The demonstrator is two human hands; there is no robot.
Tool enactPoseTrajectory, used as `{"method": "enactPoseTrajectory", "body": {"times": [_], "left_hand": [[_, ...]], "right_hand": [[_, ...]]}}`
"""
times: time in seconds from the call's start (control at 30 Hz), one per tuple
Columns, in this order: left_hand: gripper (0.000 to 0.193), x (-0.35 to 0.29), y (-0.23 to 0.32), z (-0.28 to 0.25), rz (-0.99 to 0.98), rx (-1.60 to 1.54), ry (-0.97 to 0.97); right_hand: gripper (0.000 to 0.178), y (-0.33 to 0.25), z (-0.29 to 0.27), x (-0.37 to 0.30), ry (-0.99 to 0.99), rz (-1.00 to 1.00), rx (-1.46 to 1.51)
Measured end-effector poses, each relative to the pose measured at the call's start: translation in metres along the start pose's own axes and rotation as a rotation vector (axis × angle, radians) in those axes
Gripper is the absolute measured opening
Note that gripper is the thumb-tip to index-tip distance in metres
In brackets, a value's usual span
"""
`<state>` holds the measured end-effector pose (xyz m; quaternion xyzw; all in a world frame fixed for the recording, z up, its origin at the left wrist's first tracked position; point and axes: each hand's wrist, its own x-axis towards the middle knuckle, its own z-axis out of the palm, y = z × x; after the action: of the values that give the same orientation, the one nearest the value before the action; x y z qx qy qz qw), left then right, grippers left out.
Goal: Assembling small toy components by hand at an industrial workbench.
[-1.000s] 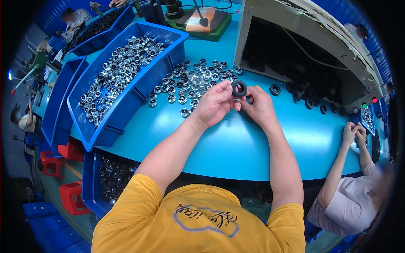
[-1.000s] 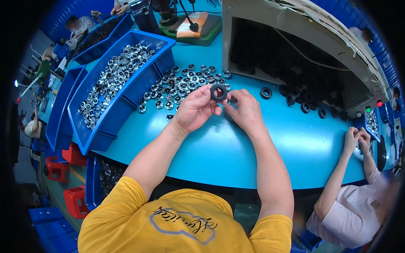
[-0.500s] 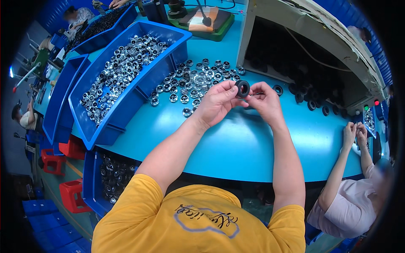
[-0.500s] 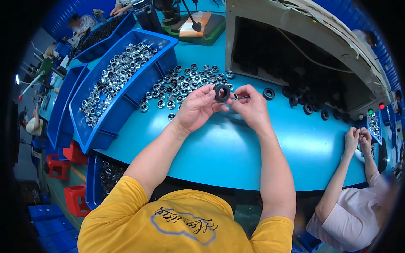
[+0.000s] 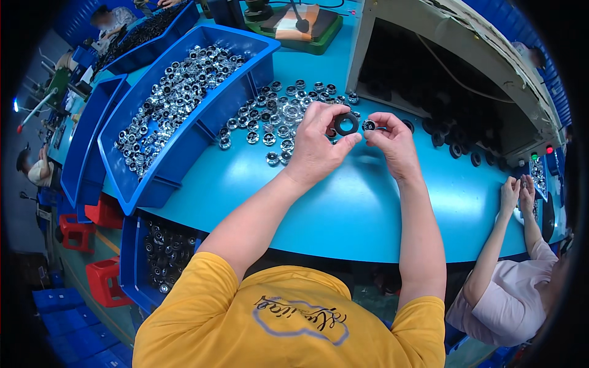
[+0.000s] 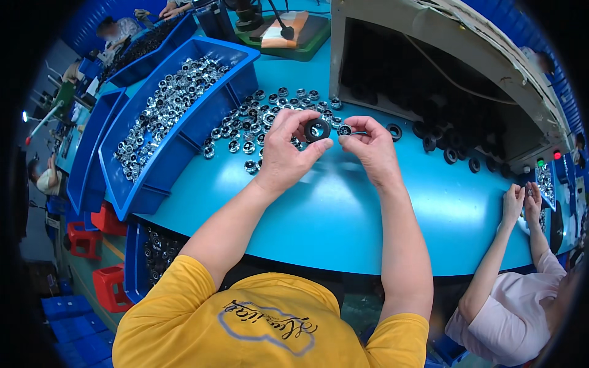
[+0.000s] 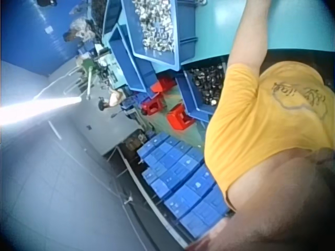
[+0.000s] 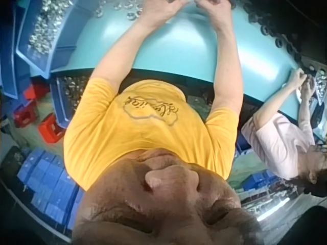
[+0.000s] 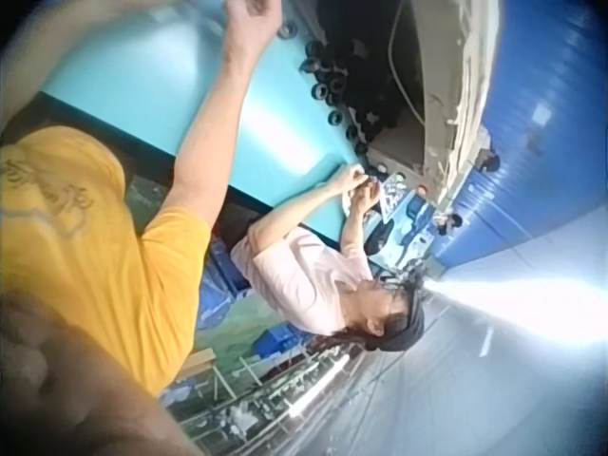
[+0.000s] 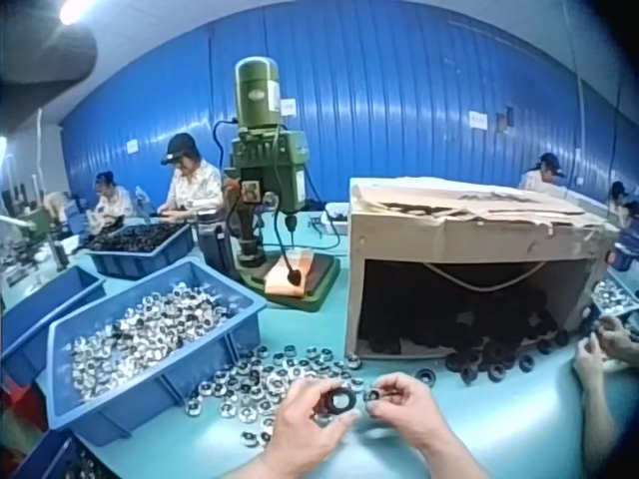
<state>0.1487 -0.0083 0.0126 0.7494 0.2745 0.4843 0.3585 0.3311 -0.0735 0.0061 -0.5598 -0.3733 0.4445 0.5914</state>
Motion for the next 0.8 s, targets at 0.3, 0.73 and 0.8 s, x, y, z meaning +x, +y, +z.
{"method": "enactPoseTrajectory", "body": {"times": [0.3,0.73,0.8], "left_hand": [[0.043,0.000,0.000,0.000,-0.010,0.032,-0.006],[0.050,0.002,-0.012,0.003,-0.271,-0.329,-0.074],[0.050,0.001,-0.014,0.003,-0.281,-0.341,-0.078]], "right_hand": [[0.036,0.001,0.000,0.000,-0.018,0.005,-0.033],[0.038,0.003,-0.002,0.001,-0.012,0.003,0.058],[0.038,0.003,0.000,0.000,-0.017,-0.001,0.068]]}}
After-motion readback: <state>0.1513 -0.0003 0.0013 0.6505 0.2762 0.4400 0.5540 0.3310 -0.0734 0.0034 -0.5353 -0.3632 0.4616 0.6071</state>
